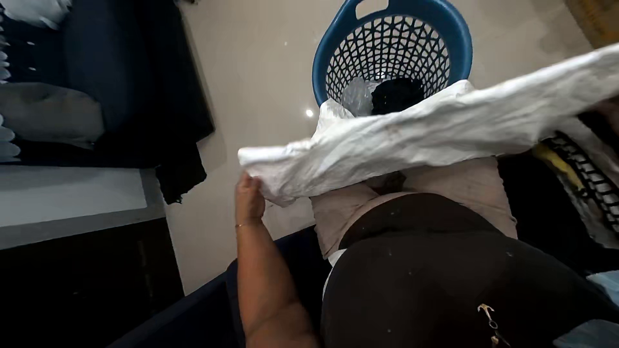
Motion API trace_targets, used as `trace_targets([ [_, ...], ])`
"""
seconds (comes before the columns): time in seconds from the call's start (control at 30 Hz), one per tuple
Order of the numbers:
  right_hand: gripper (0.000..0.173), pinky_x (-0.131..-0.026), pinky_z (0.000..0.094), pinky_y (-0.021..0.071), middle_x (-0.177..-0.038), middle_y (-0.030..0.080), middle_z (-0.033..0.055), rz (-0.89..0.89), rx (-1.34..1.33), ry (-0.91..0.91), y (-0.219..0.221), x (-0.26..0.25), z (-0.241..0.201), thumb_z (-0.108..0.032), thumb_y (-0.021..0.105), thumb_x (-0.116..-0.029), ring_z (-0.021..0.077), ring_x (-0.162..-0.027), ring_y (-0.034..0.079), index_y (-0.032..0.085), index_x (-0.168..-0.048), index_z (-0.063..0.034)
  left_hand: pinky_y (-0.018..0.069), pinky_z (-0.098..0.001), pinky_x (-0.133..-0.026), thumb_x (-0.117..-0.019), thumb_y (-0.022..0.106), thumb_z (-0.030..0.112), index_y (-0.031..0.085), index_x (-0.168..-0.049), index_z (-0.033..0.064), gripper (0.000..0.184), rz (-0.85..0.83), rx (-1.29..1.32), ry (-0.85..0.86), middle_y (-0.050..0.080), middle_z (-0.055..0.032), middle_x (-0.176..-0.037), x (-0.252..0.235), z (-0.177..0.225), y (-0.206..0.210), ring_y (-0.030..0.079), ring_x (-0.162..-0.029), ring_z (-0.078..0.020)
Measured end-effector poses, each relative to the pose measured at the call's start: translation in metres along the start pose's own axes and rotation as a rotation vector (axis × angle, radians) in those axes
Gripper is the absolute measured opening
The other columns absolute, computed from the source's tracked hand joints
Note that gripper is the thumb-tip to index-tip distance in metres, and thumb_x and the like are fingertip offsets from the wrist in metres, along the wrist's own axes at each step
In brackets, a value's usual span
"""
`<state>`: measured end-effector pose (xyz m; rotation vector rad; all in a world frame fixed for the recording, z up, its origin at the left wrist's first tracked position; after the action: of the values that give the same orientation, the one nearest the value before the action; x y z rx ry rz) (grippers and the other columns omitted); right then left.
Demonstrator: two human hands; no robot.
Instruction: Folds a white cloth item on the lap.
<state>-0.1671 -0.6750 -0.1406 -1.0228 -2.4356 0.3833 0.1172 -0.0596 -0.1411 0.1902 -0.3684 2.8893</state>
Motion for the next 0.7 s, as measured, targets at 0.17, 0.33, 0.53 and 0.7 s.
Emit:
trace_targets([
  [0.17, 0.027, -0.08, 0.0397, 0.0538, -0.095, 0.067, 0.0123, -0.18, 0.1, -0.055, 0.019, -0.048, 0.036, -0.01, 0.069, -0.0961, 0.013, -0.08, 0.061, 0.063, -0.12, 0.002, 0.0568, -0.0362, -0.09, -0.0943, 0.068, 0.001, 0.058, -0.125, -0.0111, 0.035, -0.168, -0.328, -0.451, 0.068, -0.0188, -0.111, -0.014, -0.055, 0.025, 0.068, -0.096, -0.0177],
  [0.33, 0.012, -0.072, 0.0197, 0.0563, -0.089, 0.06, -0.0102, -0.04, -0.201, 0.049, 0.018, -0.058, 0.036, -0.019, 0.055, -0.1052, -0.0037, -0.074, 0.061, 0.053, -0.116, -0.0136, 0.0593, -0.0299, -0.079, -0.1016, 0.054, 0.0, 0.059, -0.118, -0.0035, 0.017, -0.047, -0.012, -0.331, 0.071, -0.0045, -0.093, -0.016, -0.063, 0.008, 0.069, -0.081, -0.0089],
  [0.53, 0.052, -0.072, 0.0432, 0.0529, -0.1, 0.065, 0.0191, -0.327, 0.195, 0.155, 0.04, -0.046, 0.059, 0.006, 0.066, -0.0932, 0.0213, -0.077, 0.061, 0.047, -0.14, -0.005, 0.0581, -0.0346, -0.087, -0.0977, 0.061, -0.002, 0.052, -0.134, -0.0074, 0.037, -0.23, -0.226, -0.562, 0.067, -0.0162, -0.116, 0.01, -0.082, 0.014, 0.068, -0.097, -0.0164],
  [0.7, 0.055, -0.089, 0.0208, 0.056, -0.11, 0.065, -0.0079, -0.201, -0.269, -0.165, 0.018, -0.041, 0.022, 0.004, 0.053, -0.0936, -0.0022, -0.096, 0.066, 0.039, -0.144, -0.0139, 0.056, -0.0244, -0.07, -0.1029, 0.053, 0.003, 0.061, -0.117, -0.0021, 0.017, -0.073, -0.067, -0.432, 0.071, -0.0041, -0.096, 0.019, -0.086, -0.002, 0.066, -0.079, -0.0071],
])
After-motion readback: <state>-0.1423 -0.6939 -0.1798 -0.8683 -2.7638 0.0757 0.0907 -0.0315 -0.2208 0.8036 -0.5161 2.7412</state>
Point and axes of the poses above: each hand's wrist, its own x-axis away from the middle knuckle, its own y-axis out of the palm, z = x × y, the point moved 7 cm from there along -x, towards the middle knuckle
